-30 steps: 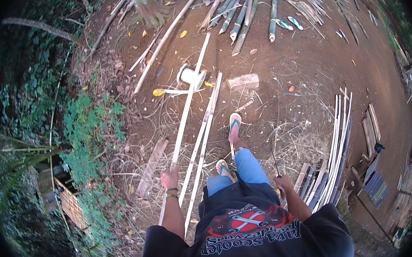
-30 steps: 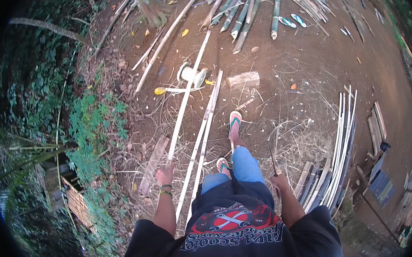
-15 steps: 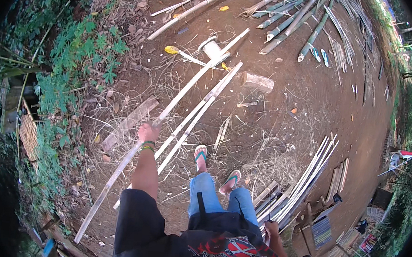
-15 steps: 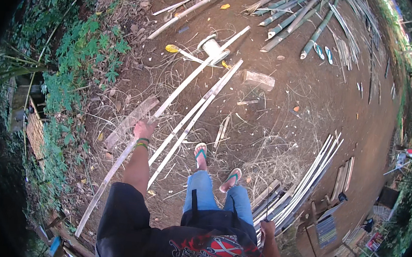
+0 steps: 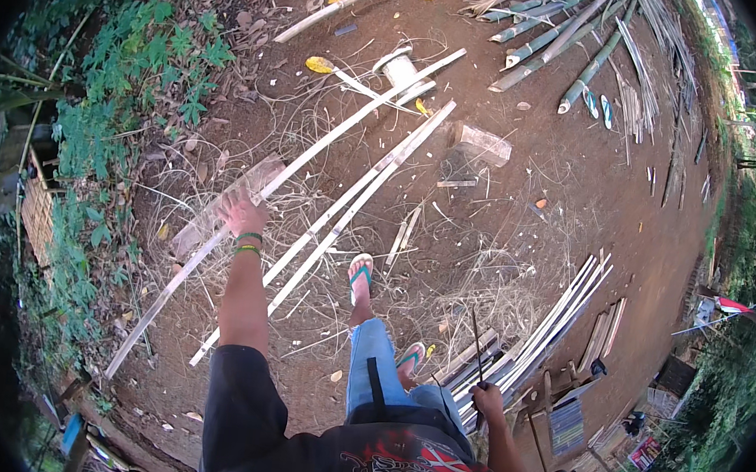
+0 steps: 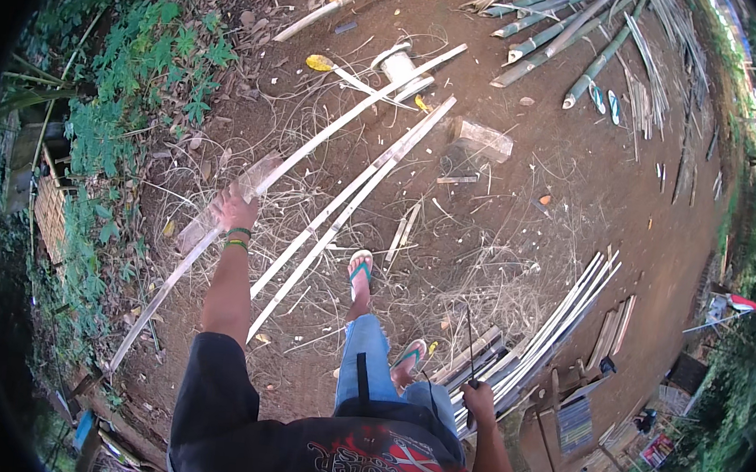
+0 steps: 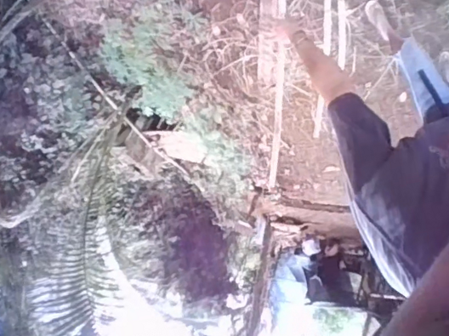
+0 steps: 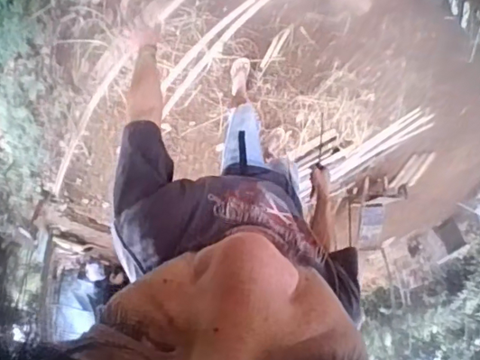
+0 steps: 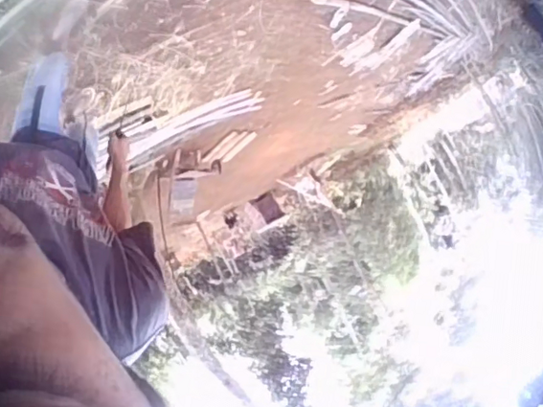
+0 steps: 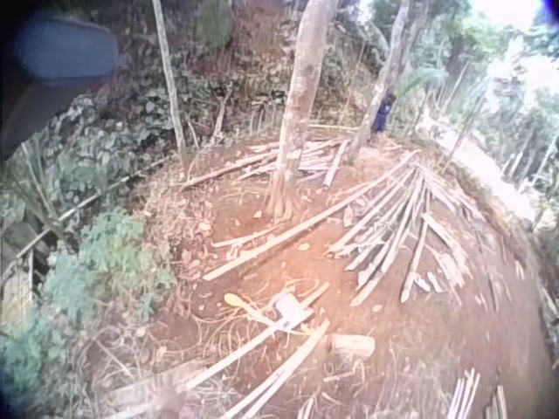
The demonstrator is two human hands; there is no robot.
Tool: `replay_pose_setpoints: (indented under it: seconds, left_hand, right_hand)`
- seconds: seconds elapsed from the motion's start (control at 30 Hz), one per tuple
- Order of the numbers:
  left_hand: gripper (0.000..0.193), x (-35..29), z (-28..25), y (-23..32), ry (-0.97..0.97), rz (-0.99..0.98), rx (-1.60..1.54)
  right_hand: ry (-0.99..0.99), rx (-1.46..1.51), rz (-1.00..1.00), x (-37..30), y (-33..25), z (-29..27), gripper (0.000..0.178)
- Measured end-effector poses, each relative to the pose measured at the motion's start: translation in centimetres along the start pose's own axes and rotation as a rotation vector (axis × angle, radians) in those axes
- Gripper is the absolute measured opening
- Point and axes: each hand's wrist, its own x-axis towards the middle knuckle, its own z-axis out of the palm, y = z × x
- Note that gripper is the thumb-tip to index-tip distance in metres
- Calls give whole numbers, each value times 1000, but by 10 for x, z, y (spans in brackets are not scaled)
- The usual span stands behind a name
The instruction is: The person uses a machete to shave and smooth a long, thin piece of wood. They hold the wood with one hand and repeatedly strike it with the blade to remove splinters and shape the surface. The person occasionally inspects the wood and adjusts their grip while working in an outdoor area.
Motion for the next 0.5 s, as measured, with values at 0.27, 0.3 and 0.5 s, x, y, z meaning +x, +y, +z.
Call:
replay_pose_setpoints:
  seconds: [0.27,0.3,0.5]
  left_hand:
    - [72,-110,106,9,-304,87,-379]
    - [73,-132,113,10,-390,73,-477]
    - [69,-244,182,-7,-527,0,-336]
  right_hand:
    - [-137,37,-63,-14,-67,23,23]
    - [-173,86,-94,-5,-56,30,22]
    - [-165,184,-130,2,-73,53,20]
